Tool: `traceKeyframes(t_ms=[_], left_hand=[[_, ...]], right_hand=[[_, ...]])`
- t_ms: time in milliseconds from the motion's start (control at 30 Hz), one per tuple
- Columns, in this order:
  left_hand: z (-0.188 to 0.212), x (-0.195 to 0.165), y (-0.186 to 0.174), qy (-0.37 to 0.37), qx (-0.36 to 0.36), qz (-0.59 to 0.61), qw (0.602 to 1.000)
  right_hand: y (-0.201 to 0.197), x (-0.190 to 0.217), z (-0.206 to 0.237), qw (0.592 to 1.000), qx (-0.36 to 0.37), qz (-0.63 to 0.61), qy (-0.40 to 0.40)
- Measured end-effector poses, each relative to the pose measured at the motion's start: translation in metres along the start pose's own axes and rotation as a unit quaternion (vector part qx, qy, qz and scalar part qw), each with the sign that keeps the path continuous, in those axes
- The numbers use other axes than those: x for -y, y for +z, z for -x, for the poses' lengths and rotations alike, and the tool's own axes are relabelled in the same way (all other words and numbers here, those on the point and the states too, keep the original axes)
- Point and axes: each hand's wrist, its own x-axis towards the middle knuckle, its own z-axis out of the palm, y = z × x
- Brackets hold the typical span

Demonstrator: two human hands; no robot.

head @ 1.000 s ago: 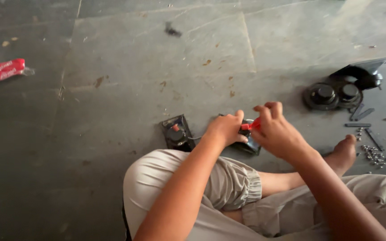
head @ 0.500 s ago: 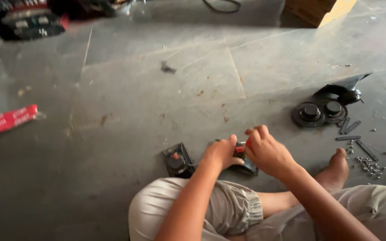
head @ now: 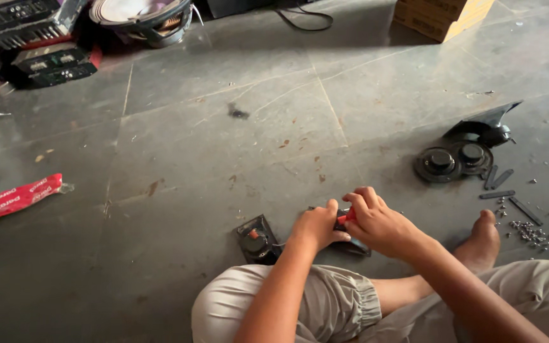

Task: The person sits on the floor and uses a red-handled screwdriver to tighten screws on small black electrical components. They handle wires and fasteners, repeatedly adjusting and securing parts of the devices.

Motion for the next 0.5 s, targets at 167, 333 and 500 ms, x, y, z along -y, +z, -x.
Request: traceKeyframes(t_ms=[167,333,500], left_hand=[[-0.003,-0.002,0.001,-0.004,0.002,0.006,1.0],[-0.007,-0.001,0.001,-0.009,0.012,0.007,1.0],[-0.006,-0.001,0.005,-0.016,0.01,0.011,1.0]], right_hand=[[-0.001,-0.007,0.001,0.98,0.157,0.023,0.118],[0.002,-0.011,-0.002,0.948,0.201,0.005,0.247],[-0.004,-0.02,0.002,0.988,0.117,-0.073,0.075]])
